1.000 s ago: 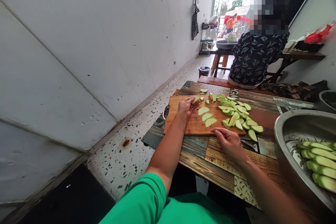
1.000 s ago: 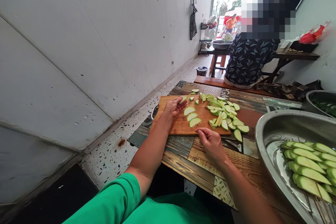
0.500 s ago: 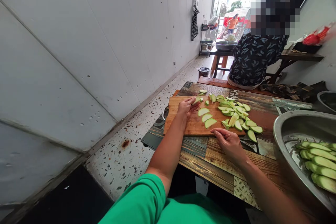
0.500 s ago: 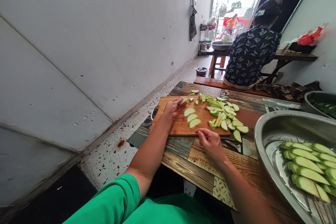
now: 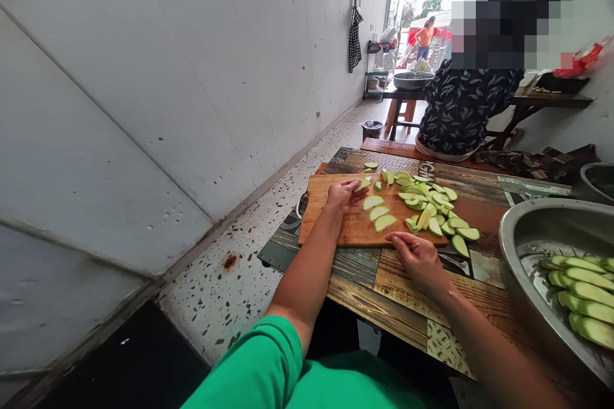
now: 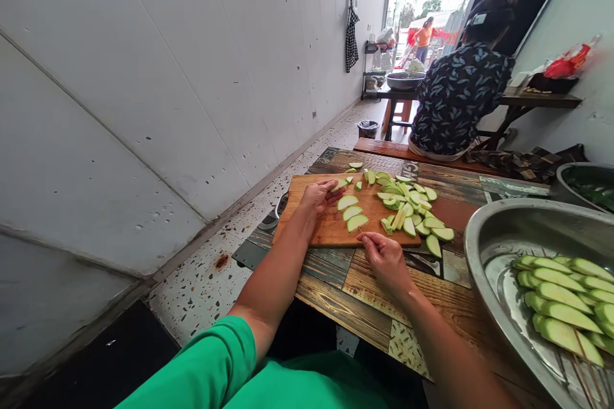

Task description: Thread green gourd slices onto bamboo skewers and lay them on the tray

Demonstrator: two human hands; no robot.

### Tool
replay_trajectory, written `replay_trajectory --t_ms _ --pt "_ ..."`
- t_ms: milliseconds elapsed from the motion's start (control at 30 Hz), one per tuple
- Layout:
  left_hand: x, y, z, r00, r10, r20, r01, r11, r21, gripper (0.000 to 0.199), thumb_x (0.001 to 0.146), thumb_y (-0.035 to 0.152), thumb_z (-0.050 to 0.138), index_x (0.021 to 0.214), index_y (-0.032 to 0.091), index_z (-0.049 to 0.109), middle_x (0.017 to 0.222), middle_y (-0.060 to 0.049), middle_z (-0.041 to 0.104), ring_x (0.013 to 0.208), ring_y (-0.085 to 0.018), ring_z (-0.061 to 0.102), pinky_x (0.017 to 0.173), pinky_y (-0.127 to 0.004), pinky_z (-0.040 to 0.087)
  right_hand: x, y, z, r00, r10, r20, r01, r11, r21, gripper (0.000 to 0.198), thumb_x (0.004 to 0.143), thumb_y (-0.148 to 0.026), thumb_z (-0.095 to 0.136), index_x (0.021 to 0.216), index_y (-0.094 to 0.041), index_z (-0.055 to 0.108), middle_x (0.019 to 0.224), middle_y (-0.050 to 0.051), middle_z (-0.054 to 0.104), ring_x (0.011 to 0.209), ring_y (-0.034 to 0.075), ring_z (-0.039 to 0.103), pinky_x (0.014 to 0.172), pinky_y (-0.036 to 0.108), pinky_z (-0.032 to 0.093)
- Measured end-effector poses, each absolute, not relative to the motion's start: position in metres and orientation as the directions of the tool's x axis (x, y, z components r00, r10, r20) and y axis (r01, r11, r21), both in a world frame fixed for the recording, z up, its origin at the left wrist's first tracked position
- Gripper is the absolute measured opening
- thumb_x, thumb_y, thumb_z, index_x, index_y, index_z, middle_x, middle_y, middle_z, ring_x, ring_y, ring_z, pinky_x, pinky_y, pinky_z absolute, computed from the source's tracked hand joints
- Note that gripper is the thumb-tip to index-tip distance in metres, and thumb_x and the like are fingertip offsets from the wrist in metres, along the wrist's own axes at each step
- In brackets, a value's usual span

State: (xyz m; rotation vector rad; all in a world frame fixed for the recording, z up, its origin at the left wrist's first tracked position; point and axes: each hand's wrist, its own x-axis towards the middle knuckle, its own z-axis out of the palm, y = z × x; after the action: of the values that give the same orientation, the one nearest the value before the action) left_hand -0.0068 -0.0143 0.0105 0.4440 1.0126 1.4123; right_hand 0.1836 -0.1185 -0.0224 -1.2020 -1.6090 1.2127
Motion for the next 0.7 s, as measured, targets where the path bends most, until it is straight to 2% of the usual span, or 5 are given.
replay_trajectory --t_ms 200,333,533,700 --pt "-0.001 -0.015 0.012 -0.122 0.928 -0.353 -0.622 0.206 0.756 0.007 0.076 0.010 0.066 0.078 0.012 0.059 0.071 -0.005 0.068 0.067 -0.017 0.069 0.076 -0.033 0.055 0.183 -0.115 -0.024 -0.218 0.974 0.057 0.225 0.107 -0.969 0.050 0.078 -0.056 0.055 0.091 -0.010 0.066 0.048 -0.004 0.037 0.043 0.008 0.030 0.040 0.022 0.019" --pt "0.000 -0.013 0.010 -0.067 0.927 -0.370 -0.608 0.256 0.752 0.005 0.082 0.017 0.060 0.081 0.013 0.060 0.075 -0.008 0.069 0.068 -0.018 0.069 0.071 -0.032 0.055 0.182 -0.116 -0.021 -0.200 0.978 0.066 0.217 0.110 -0.970 0.050 0.077 -0.057 0.055 0.089 -0.010 0.067 0.048 -0.003 0.038 0.043 0.009 0.032 0.040 0.021 0.020" --pt "0.000 -0.013 0.011 -0.119 0.932 -0.342 -0.628 0.196 0.753 0.006 0.081 0.013 0.061 0.078 0.014 0.056 0.072 -0.005 0.068 0.065 -0.015 0.068 0.071 -0.029 0.055 0.181 -0.118 -0.016 -0.211 0.975 0.064 0.231 0.113 -0.966 0.051 0.076 -0.058 0.055 0.090 -0.011 0.068 0.046 -0.004 0.038 0.042 0.009 0.031 0.040 0.022 0.021" --pt "-0.002 -0.013 0.013 -0.149 0.925 -0.351 -0.660 0.171 0.732 0.009 0.079 0.009 0.063 0.076 0.012 0.054 0.072 -0.006 0.067 0.070 -0.018 0.070 0.075 -0.032 0.055 0.180 -0.121 -0.014 -0.215 0.975 0.046 0.231 0.097 -0.968 0.053 0.075 -0.059 0.055 0.090 -0.010 0.067 0.046 -0.004 0.036 0.042 0.009 0.029 0.040 0.023 0.019"
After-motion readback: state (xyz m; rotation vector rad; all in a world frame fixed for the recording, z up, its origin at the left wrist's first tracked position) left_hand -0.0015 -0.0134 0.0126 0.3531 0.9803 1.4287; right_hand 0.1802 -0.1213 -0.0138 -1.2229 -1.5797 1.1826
